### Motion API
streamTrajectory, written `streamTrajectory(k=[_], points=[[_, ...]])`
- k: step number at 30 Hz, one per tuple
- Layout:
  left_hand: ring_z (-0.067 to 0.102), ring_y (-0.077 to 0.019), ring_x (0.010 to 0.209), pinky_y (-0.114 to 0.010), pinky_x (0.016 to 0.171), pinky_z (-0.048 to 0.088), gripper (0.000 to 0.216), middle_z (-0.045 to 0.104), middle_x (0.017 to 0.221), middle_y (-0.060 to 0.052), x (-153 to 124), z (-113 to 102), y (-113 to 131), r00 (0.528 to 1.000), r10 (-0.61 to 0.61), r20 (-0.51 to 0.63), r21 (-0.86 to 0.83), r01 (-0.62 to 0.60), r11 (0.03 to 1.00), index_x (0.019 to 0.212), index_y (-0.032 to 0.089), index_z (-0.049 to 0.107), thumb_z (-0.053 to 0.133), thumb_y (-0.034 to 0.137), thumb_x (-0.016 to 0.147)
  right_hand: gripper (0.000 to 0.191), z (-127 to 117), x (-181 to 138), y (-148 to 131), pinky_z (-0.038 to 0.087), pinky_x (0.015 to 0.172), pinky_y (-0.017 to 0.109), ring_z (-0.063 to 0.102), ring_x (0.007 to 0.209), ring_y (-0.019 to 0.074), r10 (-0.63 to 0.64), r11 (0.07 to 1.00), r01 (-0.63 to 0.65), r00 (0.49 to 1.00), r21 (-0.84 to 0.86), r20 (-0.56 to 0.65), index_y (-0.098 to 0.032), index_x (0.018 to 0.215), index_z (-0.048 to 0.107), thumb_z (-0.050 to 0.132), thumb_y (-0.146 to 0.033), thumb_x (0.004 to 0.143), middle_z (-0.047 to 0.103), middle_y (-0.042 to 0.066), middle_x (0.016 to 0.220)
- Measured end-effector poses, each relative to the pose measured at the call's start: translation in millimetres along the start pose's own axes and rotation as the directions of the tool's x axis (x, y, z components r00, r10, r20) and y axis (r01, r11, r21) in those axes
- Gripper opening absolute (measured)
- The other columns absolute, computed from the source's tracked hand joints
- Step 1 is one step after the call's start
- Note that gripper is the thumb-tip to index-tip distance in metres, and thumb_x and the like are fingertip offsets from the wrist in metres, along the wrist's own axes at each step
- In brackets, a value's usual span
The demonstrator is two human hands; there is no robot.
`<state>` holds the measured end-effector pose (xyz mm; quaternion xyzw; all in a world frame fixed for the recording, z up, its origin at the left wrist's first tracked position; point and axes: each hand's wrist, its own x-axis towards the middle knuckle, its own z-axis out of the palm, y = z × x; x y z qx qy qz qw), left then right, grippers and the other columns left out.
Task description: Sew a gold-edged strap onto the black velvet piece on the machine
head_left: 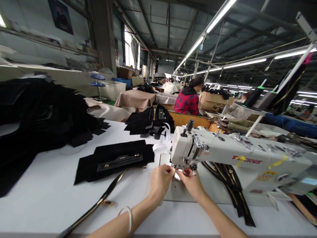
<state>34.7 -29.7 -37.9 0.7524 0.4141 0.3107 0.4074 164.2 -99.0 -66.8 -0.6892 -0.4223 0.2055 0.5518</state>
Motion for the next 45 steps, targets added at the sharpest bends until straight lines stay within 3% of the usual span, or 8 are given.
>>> streamTrajectory(k=[12, 19, 24, 31, 36, 39, 45], points=[[0.055, -0.0140, 0.060, -0.023, 0.059, 0.034, 0.028, 0.064, 0.065, -0.001, -1, -3, 4, 1.000, -0.002, 0.028, 0.051, 0.000, 0.999, 0.060, 0.016, 0.066, 0.053, 0.017, 0.085, 0.025, 0, 2, -6, 0.042, 0.056, 0.026, 0.055, 0.060, 0.0183, 0.016, 1.000, -0.016, 0.999, -0.006, 0.049, -0.019, 0.065, 0.062, 0.065, -0.041, 0.075, 0.060, 0.001, 0.060], [0.056, -0.0137, 0.062, -0.025, 0.063, 0.037, 0.022, 0.070, 0.085, -0.003, -1, -5, -1, 0.997, 0.042, 0.066, 0.099, -0.049, 0.994, 0.081, 0.017, 0.073, 0.055, 0.005, 0.079, 0.020, -4, 0, -7, 0.042, 0.060, 0.027, 0.054, 0.060, 0.0177, -0.015, 0.997, 0.016, 1.000, -0.071, 0.017, -0.020, 0.064, 0.060, 0.060, -0.037, 0.076, 0.059, 0.000, 0.060], [0.056, -0.0137, 0.059, -0.024, 0.059, 0.039, 0.023, 0.070, 0.084, -0.003, -2, -5, -3, 0.996, 0.067, 0.064, 0.074, -0.072, 0.995, 0.084, 0.018, 0.074, 0.053, 0.008, 0.079, 0.020, -11, 0, -12, 0.041, 0.062, 0.028, 0.052, 0.062, 0.0176, -0.035, 0.998, 0.037, 0.999, -0.059, 0.039, -0.020, 0.064, 0.055, 0.059, -0.036, 0.075, 0.055, -0.001, 0.060], [0.054, -0.0096, 0.046, -0.020, 0.047, 0.040, 0.034, 0.065, 0.079, 0.000, -5, -11, 1, 0.999, 0.029, 0.034, -0.045, -0.028, 0.999, 0.078, 0.017, 0.072, 0.039, 0.008, 0.077, 0.021, -32, -2, -29, 0.035, 0.060, 0.026, 0.042, 0.059, 0.0136, -0.041, 0.999, 0.034, 0.971, 0.035, 0.237, -0.020, 0.066, 0.051, 0.058, -0.035, 0.078, 0.045, -0.004, 0.061], [0.054, -0.0099, 0.044, -0.021, 0.047, 0.041, 0.029, 0.060, 0.071, 0.000, -2, -13, 1, 1.000, 0.007, 0.012, -0.101, -0.006, 0.995, 0.067, 0.016, 0.068, 0.040, 0.016, 0.075, 0.023, -37, -7, -35, 0.033, 0.051, 0.024, 0.035, 0.051, 0.0099, -0.022, 0.995, -0.029, 0.876, 0.100, 0.481, -0.019, 0.073, 0.055, 0.059, -0.042, 0.079, 0.051, -0.003, 0.067], [0.054, -0.0104, 0.043, -0.022, 0.046, 0.041, 0.028, 0.059, 0.069, 0.000, -1, -13, -1, 1.000, -0.003, 0.012, -0.133, 0.005, 0.991, 0.064, 0.016, 0.066, 0.040, 0.019, 0.075, 0.018, -36, -8, -34, 0.030, 0.046, 0.023, 0.035, 0.048, 0.0100, -0.012, 0.998, -0.025, 0.840, 0.062, 0.542, -0.020, 0.080, 0.055, 0.055, -0.038, 0.081, 0.057, -0.002, 0.070], [0.053, -0.0096, 0.041, -0.020, 0.043, 0.037, 0.028, 0.057, 0.066, 0.001, 1, -12, -3, 0.999, -0.036, 0.019, -0.166, 0.038, 0.985, 0.061, 0.016, 0.065, 0.040, 0.017, 0.073, 0.014, -37, -3, -23, 0.041, 0.066, 0.024, 0.051, 0.065, 0.0147, -0.036, 0.981, 0.107, 0.922, -0.162, 0.386, -0.021, 0.074, 0.049, 0.044, -0.026, 0.086, 0.053, -0.002, 0.067]])
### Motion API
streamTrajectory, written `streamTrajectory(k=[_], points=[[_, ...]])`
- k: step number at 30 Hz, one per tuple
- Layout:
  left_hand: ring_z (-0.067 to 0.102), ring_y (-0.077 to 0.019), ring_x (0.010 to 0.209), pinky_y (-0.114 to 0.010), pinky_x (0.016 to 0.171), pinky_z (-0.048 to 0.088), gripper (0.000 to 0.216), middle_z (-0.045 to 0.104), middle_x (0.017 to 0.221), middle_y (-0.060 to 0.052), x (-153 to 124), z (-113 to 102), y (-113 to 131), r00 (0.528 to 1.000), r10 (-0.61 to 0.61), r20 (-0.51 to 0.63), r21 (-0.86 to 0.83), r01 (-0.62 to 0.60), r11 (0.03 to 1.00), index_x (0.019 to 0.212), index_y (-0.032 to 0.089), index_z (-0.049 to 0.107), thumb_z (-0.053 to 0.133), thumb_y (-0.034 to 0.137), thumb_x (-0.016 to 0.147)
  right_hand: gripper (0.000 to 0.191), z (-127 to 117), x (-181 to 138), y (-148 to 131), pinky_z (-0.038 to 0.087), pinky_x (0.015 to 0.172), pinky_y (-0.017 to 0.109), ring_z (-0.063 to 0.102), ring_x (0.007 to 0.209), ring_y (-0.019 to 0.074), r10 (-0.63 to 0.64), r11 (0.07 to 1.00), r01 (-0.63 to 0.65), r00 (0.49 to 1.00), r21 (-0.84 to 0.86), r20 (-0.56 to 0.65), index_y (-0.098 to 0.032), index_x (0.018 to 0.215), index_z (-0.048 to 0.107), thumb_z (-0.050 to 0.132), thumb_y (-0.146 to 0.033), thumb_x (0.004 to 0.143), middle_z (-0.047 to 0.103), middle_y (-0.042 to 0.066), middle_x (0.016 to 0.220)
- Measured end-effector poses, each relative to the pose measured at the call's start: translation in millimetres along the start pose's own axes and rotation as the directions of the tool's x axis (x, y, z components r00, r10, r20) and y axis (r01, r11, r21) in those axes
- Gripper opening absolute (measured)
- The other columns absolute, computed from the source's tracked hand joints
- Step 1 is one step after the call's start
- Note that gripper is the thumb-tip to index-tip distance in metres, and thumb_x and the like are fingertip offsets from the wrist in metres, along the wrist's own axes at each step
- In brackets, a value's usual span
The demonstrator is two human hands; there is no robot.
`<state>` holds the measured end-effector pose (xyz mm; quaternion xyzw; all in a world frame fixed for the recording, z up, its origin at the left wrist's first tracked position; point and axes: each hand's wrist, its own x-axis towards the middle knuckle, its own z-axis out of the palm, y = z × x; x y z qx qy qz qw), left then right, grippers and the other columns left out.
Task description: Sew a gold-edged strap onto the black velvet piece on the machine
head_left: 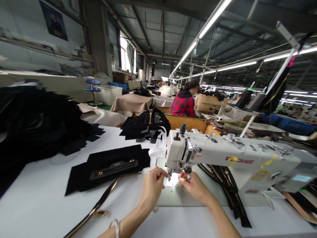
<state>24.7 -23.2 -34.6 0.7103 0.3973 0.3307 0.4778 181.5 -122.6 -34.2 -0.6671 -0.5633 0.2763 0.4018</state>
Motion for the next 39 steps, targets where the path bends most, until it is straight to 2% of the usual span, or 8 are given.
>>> streamTrajectory(k=[11, 17, 21, 25, 28, 31, 35, 39], points=[[0.053, -0.0064, 0.039, -0.016, 0.038, 0.034, 0.034, 0.064, 0.073, -0.002, -6, 2, 1, 0.998, -0.034, 0.055, 0.055, 0.031, 0.998, 0.062, 0.013, 0.066, 0.037, 0.002, 0.076, 0.019, -23, 3, 24, 0.042, 0.068, 0.026, 0.067, 0.079, 0.0233, 0.042, 0.824, -0.185, 0.962, -0.535, -0.269, -0.019, 0.088, 0.064, 0.046, -0.014, 0.087, 0.071, 0.010, 0.080], [0.060, -0.0094, 0.055, -0.017, 0.054, 0.044, 0.037, 0.068, 0.077, -0.002, -18, 2, 3, 0.986, 0.137, 0.093, 0.203, -0.153, 0.967, 0.064, 0.015, 0.069, 0.040, -0.006, 0.071, 0.018, -23, 5, 54, 0.046, 0.068, 0.028, 0.070, 0.078, 0.0253, -0.092, 0.698, -0.169, 0.943, -0.696, -0.321, -0.020, 0.091, 0.064, 0.048, -0.015, 0.086, 0.073, 0.010, 0.081], [0.064, -0.0196, 0.088, -0.029, 0.081, 0.051, 0.041, 0.069, 0.095, -0.006, -25, -32, 6, 0.966, 0.255, 0.048, 0.370, -0.255, 0.893, 0.087, 0.017, 0.073, 0.042, -0.006, 0.074, 0.017, -25, 7, 69, 0.049, 0.071, 0.029, 0.071, 0.083, 0.0257, -0.224, 0.641, -0.069, 0.936, -0.765, -0.273, -0.021, 0.092, 0.065, 0.051, -0.019, 0.083, 0.074, 0.010, 0.088], [0.044, -0.0328, 0.128, -0.056, 0.112, 0.026, 0.044, 0.057, 0.130, -0.013, -24, -98, -3, 0.962, 0.268, -0.052, 0.515, -0.204, 0.832, 0.116, 0.015, 0.065, 0.046, 0.002, 0.077, 0.019, -20, 4, 56, 0.050, 0.076, 0.031, 0.070, 0.088, 0.0270, -0.273, 0.651, -0.059, 0.912, -0.757, -0.305, -0.021, 0.090, 0.067, 0.049, -0.019, 0.084, 0.073, 0.011, 0.092], [0.056, -0.0321, 0.108, -0.051, 0.102, 0.037, 0.020, 0.065, 0.100, -0.011, -21, -140, -10, 0.984, 0.175, -0.033, 0.528, -0.132, 0.839, 0.083, 0.017, 0.068, 0.049, 0.014, 0.080, 0.022, -12, 0, 38, 0.049, 0.073, 0.031, 0.070, 0.087, 0.0261, -0.233, 0.678, -0.089, 0.915, -0.730, -0.328, -0.020, 0.091, 0.068, 0.047, -0.018, 0.085, 0.072, 0.011, 0.093], [0.058, -0.0249, 0.082, -0.035, 0.078, 0.046, 0.019, 0.060, 0.077, -0.005, -21, -158, -12, 0.998, 0.054, -0.007, 0.473, -0.045, 0.880, 0.066, 0.019, 0.061, 0.052, 0.028, 0.081, 0.023, -5, -6, 27, 0.048, 0.070, 0.029, 0.070, 0.085, 0.0247, -0.186, 0.686, -0.121, 0.924, -0.717, -0.334, -0.020, 0.094, 0.068, 0.046, -0.019, 0.086, 0.072, 0.011, 0.095], [0.040, -0.0134, 0.049, -0.023, 0.049, 0.032, 0.038, 0.036, 0.050, 0.004, -31, -154, -5, 0.979, -0.173, 0.106, 0.272, 0.139, 0.952, 0.054, 0.020, 0.042, 0.056, 0.049, 0.074, 0.026, 5, -17, 25, 0.049, 0.066, 0.030, 0.071, 0.082, 0.0258, -0.191, 0.680, -0.114, 0.926, -0.724, -0.325, -0.020, 0.095, 0.067, 0.042, -0.022, 0.089, 0.072, 0.011, 0.094], [0.039, -0.0109, 0.047, -0.022, 0.046, 0.036, 0.047, 0.039, 0.054, 0.006, -49, -140, 2, 0.923, -0.303, 0.238, 0.028, 0.306, 0.952, 0.063, 0.021, 0.042, 0.057, 0.065, 0.068, 0.025, 25, -31, 21, 0.048, 0.062, 0.028, 0.070, 0.077, 0.0230, -0.297, 0.768, 0.032, 0.903, -0.640, -0.311, -0.024, 0.094, 0.065, 0.040, -0.025, 0.093, 0.071, 0.006, 0.091]])
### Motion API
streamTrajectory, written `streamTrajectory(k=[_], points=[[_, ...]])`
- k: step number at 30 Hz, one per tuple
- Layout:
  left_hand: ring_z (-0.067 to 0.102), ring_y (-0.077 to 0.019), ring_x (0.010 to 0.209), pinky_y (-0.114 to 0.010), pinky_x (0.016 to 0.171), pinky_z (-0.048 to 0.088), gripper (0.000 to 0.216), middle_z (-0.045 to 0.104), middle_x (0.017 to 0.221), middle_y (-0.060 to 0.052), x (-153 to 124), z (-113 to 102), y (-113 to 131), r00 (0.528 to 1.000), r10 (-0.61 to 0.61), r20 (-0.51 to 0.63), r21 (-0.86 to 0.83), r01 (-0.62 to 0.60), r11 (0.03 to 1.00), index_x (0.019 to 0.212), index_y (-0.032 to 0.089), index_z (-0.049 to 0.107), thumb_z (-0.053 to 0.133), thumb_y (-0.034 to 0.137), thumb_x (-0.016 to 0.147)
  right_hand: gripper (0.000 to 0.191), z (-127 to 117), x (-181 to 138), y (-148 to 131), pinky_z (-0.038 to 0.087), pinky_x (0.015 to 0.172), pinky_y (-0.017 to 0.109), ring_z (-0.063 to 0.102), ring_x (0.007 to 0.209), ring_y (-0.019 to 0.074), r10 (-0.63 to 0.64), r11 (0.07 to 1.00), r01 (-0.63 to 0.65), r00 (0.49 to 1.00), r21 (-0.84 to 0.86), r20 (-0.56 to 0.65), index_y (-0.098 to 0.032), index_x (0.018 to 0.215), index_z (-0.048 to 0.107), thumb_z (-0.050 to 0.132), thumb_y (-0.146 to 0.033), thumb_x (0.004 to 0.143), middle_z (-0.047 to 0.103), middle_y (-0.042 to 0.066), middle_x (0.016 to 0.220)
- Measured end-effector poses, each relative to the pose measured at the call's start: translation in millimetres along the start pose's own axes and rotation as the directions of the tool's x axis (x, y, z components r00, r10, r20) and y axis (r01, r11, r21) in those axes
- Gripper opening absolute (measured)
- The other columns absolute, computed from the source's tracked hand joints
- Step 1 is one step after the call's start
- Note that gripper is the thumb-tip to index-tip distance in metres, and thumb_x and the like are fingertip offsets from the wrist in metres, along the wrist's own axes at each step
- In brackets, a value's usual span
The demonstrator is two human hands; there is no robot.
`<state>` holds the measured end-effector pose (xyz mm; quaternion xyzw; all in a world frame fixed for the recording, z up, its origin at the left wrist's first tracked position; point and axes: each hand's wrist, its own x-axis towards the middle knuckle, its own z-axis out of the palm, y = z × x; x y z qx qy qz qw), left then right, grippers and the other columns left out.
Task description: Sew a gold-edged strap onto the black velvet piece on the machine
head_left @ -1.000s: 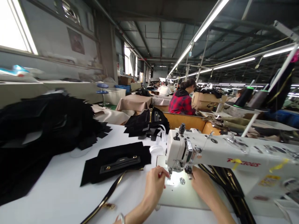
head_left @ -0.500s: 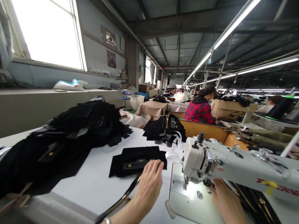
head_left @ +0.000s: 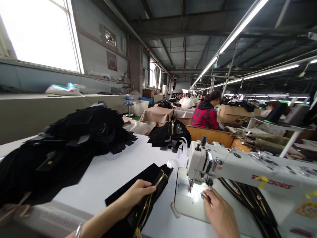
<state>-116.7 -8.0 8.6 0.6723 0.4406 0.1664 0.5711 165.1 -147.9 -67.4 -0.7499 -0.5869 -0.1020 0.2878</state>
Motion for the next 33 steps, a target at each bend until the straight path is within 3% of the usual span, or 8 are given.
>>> streamTrajectory(k=[6, 10, 12, 15, 19, 22, 27, 33], points=[[0.041, -0.0098, 0.048, -0.020, 0.045, 0.038, 0.057, 0.043, 0.055, 0.004, -8, 17, -7, 0.997, -0.027, 0.069, -0.174, 0.039, 0.984, 0.064, 0.020, 0.044, 0.066, 0.072, 0.062, 0.024, 12, -20, -52, 0.049, 0.064, 0.024, 0.065, 0.068, 0.0186, -0.019, 0.897, 0.010, 1.000, 0.441, 0.016, -0.024, 0.088, 0.065, 0.042, -0.027, 0.095, 0.069, 0.004, 0.083], [0.036, -0.0089, 0.044, -0.021, 0.043, 0.035, 0.060, 0.036, 0.051, 0.007, -5, 29, -15, 0.994, -0.015, 0.104, -0.142, 0.030, 0.989, 0.062, 0.021, 0.040, 0.066, 0.074, 0.062, 0.025, 10, -10, -81, 0.045, 0.062, 0.026, 0.061, 0.061, 0.0189, 0.024, 0.846, -0.075, 0.994, 0.528, 0.102, -0.023, 0.105, 0.068, 0.048, -0.027, 0.091, 0.065, 0.002, 0.071], [0.035, -0.0090, 0.044, -0.021, 0.043, 0.034, 0.060, 0.033, 0.050, 0.007, -4, 36, -18, 0.994, 0.007, 0.113, -0.093, 0.003, 0.996, 0.060, 0.021, 0.038, 0.066, 0.074, 0.062, 0.028, 8, 1, -89, 0.041, 0.059, 0.026, 0.057, 0.059, 0.0185, 0.051, 0.832, -0.136, 0.984, 0.538, 0.169, -0.023, 0.112, 0.067, 0.051, -0.027, 0.089, 0.061, 0.000, 0.066], [0.046, -0.0127, 0.055, -0.023, 0.052, 0.041, 0.050, 0.045, 0.059, 0.002, -8, 44, -18, 0.980, 0.183, 0.079, 0.059, -0.188, 0.980, 0.060, 0.018, 0.047, 0.063, 0.063, 0.075, 0.015, 8, 14, -93, 0.034, 0.055, 0.025, 0.051, 0.056, 0.0161, 0.084, 0.786, -0.217, 0.965, 0.578, 0.249, -0.021, 0.088, 0.067, 0.054, -0.026, 0.085, 0.055, -0.001, 0.061], [0.063, -0.0196, 0.098, -0.028, 0.091, 0.050, 0.033, 0.066, 0.106, -0.005, -14, 47, -13, 0.802, 0.569, 0.179, 0.424, -0.585, 0.691, 0.097, 0.022, 0.069, 0.039, 0.036, 0.100, 0.024, 11, 14, -89, 0.032, 0.055, 0.025, 0.047, 0.058, 0.0147, 0.098, 0.761, -0.241, 0.960, 0.602, 0.261, -0.020, 0.065, 0.052, 0.051, -0.031, 0.086, 0.053, -0.001, 0.062], [0.056, -0.0215, 0.124, -0.038, 0.116, 0.035, 0.034, 0.062, 0.130, -0.005, -11, 49, -21, 0.691, 0.662, 0.292, 0.577, -0.679, 0.455, 0.127, 0.027, 0.062, 0.039, 0.027, 0.102, 0.037, 9, 4, -81, 0.037, 0.058, 0.024, 0.051, 0.062, 0.0156, 0.119, 0.709, -0.268, 0.957, 0.652, 0.263, -0.020, 0.069, 0.050, 0.042, -0.045, 0.095, 0.054, 0.000, 0.065], [0.048, -0.0258, 0.134, -0.052, 0.117, 0.030, 0.042, 0.055, 0.141, -0.004, 4, 71, -56, 0.682, 0.682, 0.264, 0.673, -0.637, 0.377, 0.142, 0.030, 0.050, 0.042, 0.025, 0.101, 0.036, 9, -6, -73, 0.047, 0.065, 0.025, 0.059, 0.069, 0.0184, 0.169, 0.539, -0.356, 0.934, 0.763, 0.315, -0.020, 0.087, 0.055, 0.054, -0.055, 0.091, 0.059, 0.001, 0.070], [0.053, -0.0268, 0.129, -0.046, 0.109, 0.045, 0.043, 0.061, 0.134, -0.006, 9, 90, -63, 0.682, 0.691, 0.241, 0.684, -0.624, 0.377, 0.131, 0.026, 0.061, 0.043, 0.016, 0.094, 0.016, 16, 2, -59, 0.050, 0.064, 0.028, 0.059, 0.063, 0.0192, 0.263, 0.669, -0.361, 0.933, 0.649, 0.248, -0.020, 0.087, 0.055, 0.057, -0.032, 0.077, 0.059, 0.001, 0.070]])
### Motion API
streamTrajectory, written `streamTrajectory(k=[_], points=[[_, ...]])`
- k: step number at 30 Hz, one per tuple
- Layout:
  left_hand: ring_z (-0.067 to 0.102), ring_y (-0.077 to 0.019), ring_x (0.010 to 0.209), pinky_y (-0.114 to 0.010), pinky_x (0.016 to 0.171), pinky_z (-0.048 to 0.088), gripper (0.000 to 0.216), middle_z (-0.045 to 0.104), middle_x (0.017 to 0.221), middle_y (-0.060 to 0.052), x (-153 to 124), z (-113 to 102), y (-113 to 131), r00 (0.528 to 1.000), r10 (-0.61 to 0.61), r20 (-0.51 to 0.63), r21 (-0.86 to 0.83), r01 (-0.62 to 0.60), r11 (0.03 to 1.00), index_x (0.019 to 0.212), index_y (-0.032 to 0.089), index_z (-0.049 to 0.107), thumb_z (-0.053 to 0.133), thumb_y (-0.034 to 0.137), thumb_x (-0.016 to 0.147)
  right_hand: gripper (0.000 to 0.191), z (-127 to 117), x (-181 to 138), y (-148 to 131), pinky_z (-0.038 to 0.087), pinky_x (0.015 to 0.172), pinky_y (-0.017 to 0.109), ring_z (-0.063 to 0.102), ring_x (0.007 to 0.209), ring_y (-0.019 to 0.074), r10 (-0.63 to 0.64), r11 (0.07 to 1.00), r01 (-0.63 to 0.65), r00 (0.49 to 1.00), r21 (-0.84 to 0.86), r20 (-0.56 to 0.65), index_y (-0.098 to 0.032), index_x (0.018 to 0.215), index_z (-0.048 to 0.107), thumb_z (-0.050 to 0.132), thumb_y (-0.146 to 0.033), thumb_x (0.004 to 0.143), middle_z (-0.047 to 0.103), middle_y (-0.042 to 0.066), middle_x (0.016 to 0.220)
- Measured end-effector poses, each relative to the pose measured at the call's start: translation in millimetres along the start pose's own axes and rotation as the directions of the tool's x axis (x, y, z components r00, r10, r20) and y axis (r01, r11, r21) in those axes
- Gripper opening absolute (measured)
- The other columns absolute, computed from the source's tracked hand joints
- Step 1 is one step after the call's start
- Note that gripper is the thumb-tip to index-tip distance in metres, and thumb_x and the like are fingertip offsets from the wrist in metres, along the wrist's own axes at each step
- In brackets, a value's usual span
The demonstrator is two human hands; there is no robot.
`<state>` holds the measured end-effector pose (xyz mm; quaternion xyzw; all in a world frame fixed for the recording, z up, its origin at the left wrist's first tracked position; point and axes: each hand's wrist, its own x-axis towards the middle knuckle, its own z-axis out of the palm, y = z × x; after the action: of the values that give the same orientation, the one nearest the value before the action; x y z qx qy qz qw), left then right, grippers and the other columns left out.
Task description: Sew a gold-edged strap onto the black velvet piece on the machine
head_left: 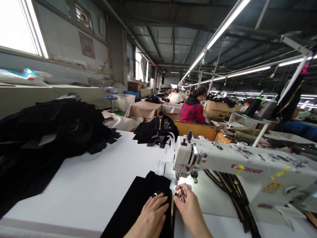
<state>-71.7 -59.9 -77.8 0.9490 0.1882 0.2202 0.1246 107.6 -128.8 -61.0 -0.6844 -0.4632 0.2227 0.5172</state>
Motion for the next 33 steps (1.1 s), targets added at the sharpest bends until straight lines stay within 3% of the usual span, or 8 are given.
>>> streamTrajectory(k=[4, 7, 10, 16, 21, 24, 33], points=[[0.053, -0.0301, 0.127, -0.049, 0.104, 0.048, 0.051, 0.056, 0.140, -0.005, 12, -34, 18, 0.984, 0.023, 0.175, 0.026, -0.028, 0.999, 0.135, 0.027, 0.056, 0.055, 0.015, 0.086, 0.020, -18, -5, 6, 0.051, 0.072, 0.026, 0.065, 0.077, 0.0193, -0.204, 0.942, 0.209, 0.978, -0.262, 0.047, -0.024, 0.096, 0.061, 0.052, -0.017, 0.080, 0.063, 0.004, 0.093], [0.050, -0.0313, 0.128, -0.054, 0.106, 0.045, 0.054, 0.053, 0.143, -0.005, 17, -53, 26, 0.967, 0.017, 0.256, 0.036, -0.027, 0.999, 0.139, 0.028, 0.051, 0.058, 0.017, 0.086, 0.034, -31, -16, 6, 0.052, 0.068, 0.024, 0.066, 0.075, 0.0164, -0.365, 0.817, 0.424, 0.905, -0.390, 0.218, -0.026, 0.103, 0.063, 0.044, -0.007, 0.082, 0.061, 0.005, 0.105], [0.049, -0.0318, 0.130, -0.058, 0.108, 0.042, 0.052, 0.053, 0.143, -0.005, 19, -54, 26, 0.959, -0.002, 0.284, 0.038, -0.009, 0.999, 0.139, 0.028, 0.051, 0.058, 0.019, 0.088, 0.045, -39, -22, 5, 0.053, 0.071, 0.025, 0.067, 0.081, 0.0185, -0.440, 0.727, 0.547, 0.835, -0.416, 0.329, -0.025, 0.110, 0.063, 0.041, 0.000, 0.079, 0.063, 0.006, 0.109], [0.045, -0.0335, 0.134, -0.064, 0.109, 0.039, 0.058, 0.044, 0.150, -0.004, 19, -40, 14, 0.958, 0.007, 0.288, 0.034, -0.017, 0.999, 0.146, 0.027, 0.043, 0.056, 0.021, 0.090, 0.048, -45, -18, 3, 0.056, 0.079, 0.030, 0.068, 0.093, 0.0219, -0.443, 0.700, 0.585, 0.806, -0.410, 0.393, -0.023, 0.120, 0.062, 0.041, 0.000, 0.083, 0.065, 0.007, 0.115], [0.041, -0.0329, 0.138, -0.068, 0.112, 0.028, 0.060, 0.045, 0.149, -0.003, 29, -32, 6, 0.976, 0.104, 0.192, 0.024, -0.111, 0.994, 0.147, 0.028, 0.041, 0.057, 0.019, 0.091, 0.047, -52, -6, 3, 0.054, 0.083, 0.030, 0.066, 0.097, 0.0214, -0.415, 0.694, 0.576, 0.810, -0.432, 0.414, -0.024, 0.118, 0.061, 0.045, 0.003, 0.084, 0.065, 0.005, 0.117], [0.041, -0.0315, 0.139, -0.063, 0.112, 0.034, 0.057, 0.045, 0.149, -0.005, 40, -28, 1, 0.979, 0.122, 0.165, 0.015, -0.127, 0.992, 0.146, 0.025, 0.042, 0.057, 0.020, 0.091, 0.045, -56, 7, 3, 0.054, 0.082, 0.029, 0.066, 0.096, 0.0208, -0.405, 0.695, 0.575, 0.809, -0.432, 0.425, -0.024, 0.114, 0.062, 0.050, 0.005, 0.081, 0.065, 0.003, 0.113], [0.037, -0.0292, 0.141, -0.060, 0.114, 0.034, 0.057, 0.044, 0.151, -0.002, 57, -20, -5, 0.976, 0.120, 0.183, 0.003, -0.122, 0.993, 0.147, 0.027, 0.039, 0.056, 0.021, 0.093, 0.049, -56, 16, 10, 0.053, 0.078, 0.027, 0.066, 0.091, 0.0200, -0.474, 0.691, 0.579, 0.815, -0.432, 0.334, -0.022, 0.112, 0.061, 0.050, 0.009, 0.075, 0.067, 0.005, 0.110]])
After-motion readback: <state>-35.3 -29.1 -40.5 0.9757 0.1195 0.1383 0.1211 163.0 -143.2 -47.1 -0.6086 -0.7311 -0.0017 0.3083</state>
